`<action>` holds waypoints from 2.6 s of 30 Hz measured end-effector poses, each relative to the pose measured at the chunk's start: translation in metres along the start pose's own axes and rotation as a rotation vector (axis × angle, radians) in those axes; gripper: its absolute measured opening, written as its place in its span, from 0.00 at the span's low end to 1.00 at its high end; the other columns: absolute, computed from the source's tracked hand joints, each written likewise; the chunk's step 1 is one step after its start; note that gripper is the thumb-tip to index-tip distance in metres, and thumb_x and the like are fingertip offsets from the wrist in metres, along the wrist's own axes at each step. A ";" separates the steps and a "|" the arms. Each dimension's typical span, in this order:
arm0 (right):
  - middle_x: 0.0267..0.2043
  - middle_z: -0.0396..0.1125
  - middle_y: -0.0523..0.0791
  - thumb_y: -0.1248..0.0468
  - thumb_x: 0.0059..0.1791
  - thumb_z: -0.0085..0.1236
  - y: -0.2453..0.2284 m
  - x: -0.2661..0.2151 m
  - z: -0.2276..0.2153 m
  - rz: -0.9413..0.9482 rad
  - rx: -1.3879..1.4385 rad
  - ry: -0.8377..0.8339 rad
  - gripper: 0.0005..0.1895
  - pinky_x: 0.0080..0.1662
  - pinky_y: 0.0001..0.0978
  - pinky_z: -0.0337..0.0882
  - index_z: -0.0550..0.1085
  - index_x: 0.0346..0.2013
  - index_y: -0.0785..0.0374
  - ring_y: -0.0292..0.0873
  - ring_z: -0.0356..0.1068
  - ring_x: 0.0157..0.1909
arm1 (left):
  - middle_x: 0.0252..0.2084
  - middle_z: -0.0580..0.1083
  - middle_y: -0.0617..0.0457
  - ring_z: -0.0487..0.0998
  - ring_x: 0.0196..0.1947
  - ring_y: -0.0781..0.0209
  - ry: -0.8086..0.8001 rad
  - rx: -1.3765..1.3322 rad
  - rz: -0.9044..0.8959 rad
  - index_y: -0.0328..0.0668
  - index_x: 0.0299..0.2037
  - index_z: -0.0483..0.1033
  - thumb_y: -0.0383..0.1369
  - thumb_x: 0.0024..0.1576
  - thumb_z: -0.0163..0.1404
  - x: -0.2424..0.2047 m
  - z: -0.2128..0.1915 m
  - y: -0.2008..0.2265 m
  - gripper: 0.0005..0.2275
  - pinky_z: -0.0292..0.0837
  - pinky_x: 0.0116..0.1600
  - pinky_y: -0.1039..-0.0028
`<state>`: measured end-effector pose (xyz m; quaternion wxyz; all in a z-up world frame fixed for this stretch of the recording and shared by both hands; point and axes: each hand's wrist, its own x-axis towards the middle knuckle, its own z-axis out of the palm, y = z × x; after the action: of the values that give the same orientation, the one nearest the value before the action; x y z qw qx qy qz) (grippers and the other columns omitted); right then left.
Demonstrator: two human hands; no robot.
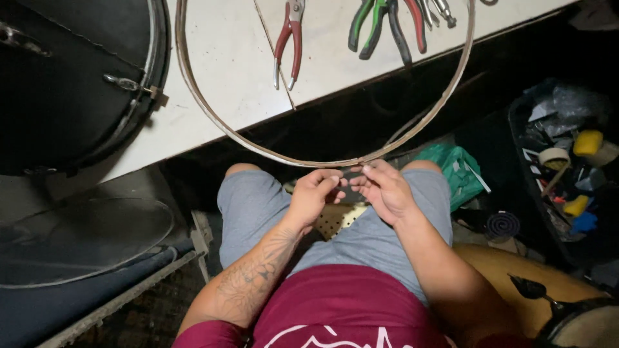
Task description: The person holds a circular metal hoop and uses pliers to bend and adjust a section of it. They repeatedly squeeze and release the pliers on the hoop while sitting on the floor in front of a workbench.
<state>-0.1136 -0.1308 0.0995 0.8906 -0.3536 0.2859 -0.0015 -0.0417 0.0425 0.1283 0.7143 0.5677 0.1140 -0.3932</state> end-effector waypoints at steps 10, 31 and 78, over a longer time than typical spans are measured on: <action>0.48 0.75 0.54 0.65 0.55 0.53 -0.012 -0.019 0.005 0.077 -0.050 -0.006 0.09 0.42 0.38 0.81 0.75 0.49 0.62 0.47 0.79 0.39 | 0.39 0.83 0.49 0.84 0.40 0.57 0.014 0.559 0.184 0.50 0.46 0.85 0.38 0.55 0.58 -0.014 -0.001 0.023 0.11 0.80 0.47 0.66; 0.48 0.76 0.57 0.65 0.54 0.56 -0.059 0.035 0.026 0.198 -0.306 0.117 0.09 0.39 0.29 0.80 0.75 0.45 0.69 0.44 0.80 0.36 | 0.42 0.81 0.41 0.81 0.47 0.40 0.296 0.844 0.541 0.41 0.48 0.81 0.37 0.59 0.55 0.017 -0.054 0.179 0.12 0.76 0.51 0.55; 0.40 0.76 0.44 0.54 0.50 0.63 -0.162 0.100 -0.039 -0.559 -1.359 0.531 0.07 0.51 0.39 0.73 0.81 0.42 0.47 0.47 0.76 0.49 | 0.37 0.73 0.39 0.77 0.45 0.34 0.563 0.999 1.674 0.34 0.38 0.77 0.32 0.51 0.64 0.122 -0.069 0.178 0.11 0.72 0.53 0.49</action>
<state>-0.0176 -0.2974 0.1284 0.3470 -0.8681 0.3281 -0.1352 0.1817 0.0603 0.1597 0.3884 0.7708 -0.3337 0.3790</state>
